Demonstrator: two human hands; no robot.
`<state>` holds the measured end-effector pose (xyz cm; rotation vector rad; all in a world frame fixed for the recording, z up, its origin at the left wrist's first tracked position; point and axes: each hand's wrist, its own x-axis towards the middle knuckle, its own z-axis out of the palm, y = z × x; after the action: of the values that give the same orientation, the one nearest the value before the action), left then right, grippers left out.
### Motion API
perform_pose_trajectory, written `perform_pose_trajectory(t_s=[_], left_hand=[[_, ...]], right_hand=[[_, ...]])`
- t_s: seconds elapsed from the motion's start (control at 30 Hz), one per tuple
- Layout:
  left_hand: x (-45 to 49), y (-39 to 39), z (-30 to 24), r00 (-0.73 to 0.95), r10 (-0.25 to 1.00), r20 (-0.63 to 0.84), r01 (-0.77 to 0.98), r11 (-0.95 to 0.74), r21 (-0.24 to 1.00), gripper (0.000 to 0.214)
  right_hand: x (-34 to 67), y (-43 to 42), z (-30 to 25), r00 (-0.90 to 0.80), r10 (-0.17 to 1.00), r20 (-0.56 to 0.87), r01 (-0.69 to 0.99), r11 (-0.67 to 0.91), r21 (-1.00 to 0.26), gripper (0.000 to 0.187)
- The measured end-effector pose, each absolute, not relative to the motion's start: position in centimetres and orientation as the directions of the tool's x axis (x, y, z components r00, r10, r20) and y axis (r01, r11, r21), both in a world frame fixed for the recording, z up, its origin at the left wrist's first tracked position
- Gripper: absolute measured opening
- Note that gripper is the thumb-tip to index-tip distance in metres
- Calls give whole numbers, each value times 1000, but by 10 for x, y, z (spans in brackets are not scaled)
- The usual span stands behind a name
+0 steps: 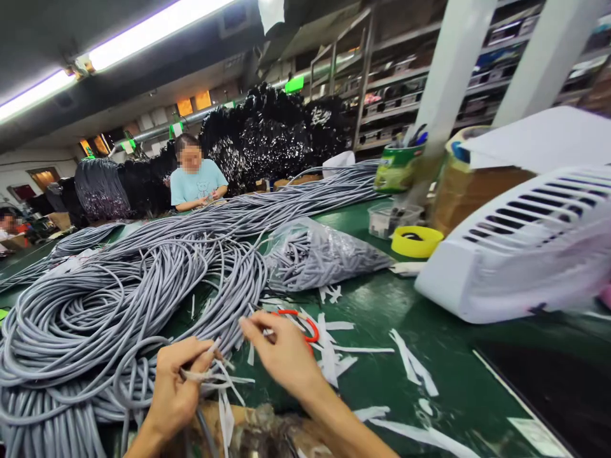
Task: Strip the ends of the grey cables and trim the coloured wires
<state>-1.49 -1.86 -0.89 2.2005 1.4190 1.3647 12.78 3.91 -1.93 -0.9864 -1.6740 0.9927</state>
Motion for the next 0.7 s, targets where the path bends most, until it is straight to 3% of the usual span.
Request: perform_pose_trajectory(t_s=[0.07, 0.17, 0.4, 0.5, 0.6, 0.7], left_hand=[[-17, -17, -10, 104, 823, 559, 654, -480, 585, 27], [-18, -16, -10, 127, 824, 553, 677, -479, 559, 25], [-16, -17, -10, 248, 747, 616, 680, -587, 439, 24], [-14, -17, -10, 204, 765, 610, 697, -552, 459, 24], [-14, -17, -10, 117, 830, 545, 693, -462, 554, 24], [-13, -17, -10, 164, 830, 533, 726, -467, 504, 25]], right_hand=[[133, 38, -15, -154, 918, 365, 126, 384, -915, 33], [136, 33, -11, -265, 874, 407, 45, 432, -901, 30], [130, 35, -15, -394, 873, 289, 18, 321, -947, 45], [131, 33, -14, -444, 862, 246, 6, 277, -961, 47], [134, 27, -10, -437, 847, 301, 7, 338, -941, 43], [136, 23, -8, -432, 817, 383, 35, 439, -898, 38]])
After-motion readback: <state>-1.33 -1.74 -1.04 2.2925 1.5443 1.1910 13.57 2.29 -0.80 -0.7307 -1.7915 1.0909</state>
